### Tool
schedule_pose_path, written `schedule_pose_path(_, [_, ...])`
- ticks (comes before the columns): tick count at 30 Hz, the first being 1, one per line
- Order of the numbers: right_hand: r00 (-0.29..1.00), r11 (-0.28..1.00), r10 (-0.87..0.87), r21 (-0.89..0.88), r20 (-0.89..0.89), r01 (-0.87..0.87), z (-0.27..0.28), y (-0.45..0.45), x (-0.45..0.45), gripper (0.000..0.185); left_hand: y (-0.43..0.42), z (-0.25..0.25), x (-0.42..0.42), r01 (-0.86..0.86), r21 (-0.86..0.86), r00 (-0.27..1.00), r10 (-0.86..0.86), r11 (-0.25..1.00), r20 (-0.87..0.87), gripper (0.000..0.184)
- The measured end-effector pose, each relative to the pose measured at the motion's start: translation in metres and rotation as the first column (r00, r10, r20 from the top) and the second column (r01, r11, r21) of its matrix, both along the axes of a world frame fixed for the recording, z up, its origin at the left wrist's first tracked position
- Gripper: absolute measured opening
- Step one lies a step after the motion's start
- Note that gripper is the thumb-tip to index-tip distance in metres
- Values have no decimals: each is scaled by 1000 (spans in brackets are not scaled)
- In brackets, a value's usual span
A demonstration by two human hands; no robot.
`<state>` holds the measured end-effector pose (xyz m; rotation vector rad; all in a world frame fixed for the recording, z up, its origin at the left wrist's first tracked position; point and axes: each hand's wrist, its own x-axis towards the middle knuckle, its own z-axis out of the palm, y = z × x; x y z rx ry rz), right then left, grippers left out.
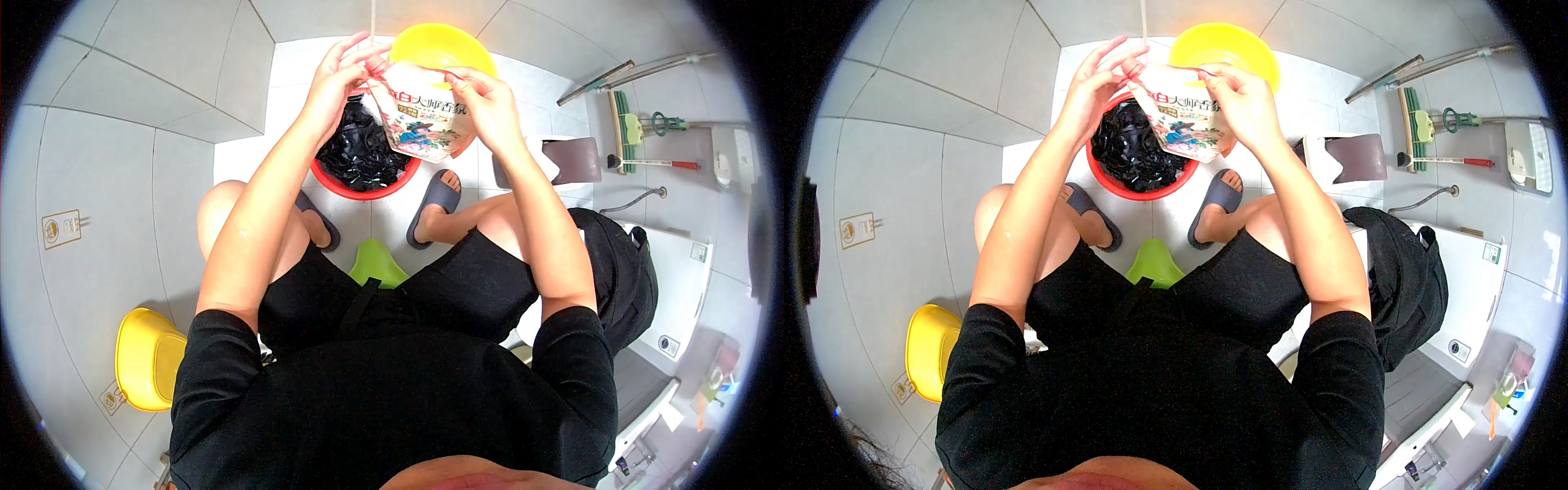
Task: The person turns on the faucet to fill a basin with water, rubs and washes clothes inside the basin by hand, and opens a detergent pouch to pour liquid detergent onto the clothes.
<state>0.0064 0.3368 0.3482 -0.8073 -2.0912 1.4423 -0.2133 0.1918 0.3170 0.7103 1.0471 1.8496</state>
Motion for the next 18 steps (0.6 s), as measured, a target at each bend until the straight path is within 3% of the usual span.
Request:
schedule_pose_path(1, [1000,1000,6,1,0,-6,3,-1,0,23,1,1,2,0,0,1000,0,1000,-1,61])
schedule_pose_path(3, [1000,1000,8,1,0,-8,3,-2,1,23,3,2,11,-150,-237,976,105,960,-193,59])
schedule_pose_path(7, [997,999,27,-45,-77,-30,-3,-2,-1,23,-2,3,5,-152,-246,973,102,957,-206,60])
schedule_pose_path(9, [997,999,20,-48,-80,-24,-3,-2,0,23,-3,3,-2,-18,-69,1000,16,997,-20,61])
schedule_pose_path(12, [1000,999,23,-22,-19,-24,2,0,1,22,-2,-1,1,-89,-28,995,88,996,-54,64])
schedule_pose_path(13, [1000,999,21,-36,-13,-21,3,-1,1,22,-2,-2,3,-89,-29,995,87,996,-54,64])
schedule_pose_path(15, [1000,999,17,-51,-7,-17,4,-6,2,22,-2,-2,7,-198,-181,961,155,963,-229,61])
schedule_pose_path(18, [999,999,17,-41,-37,-19,5,-5,1,22,-3,3,5,-168,-239,970,117,956,-213,59])
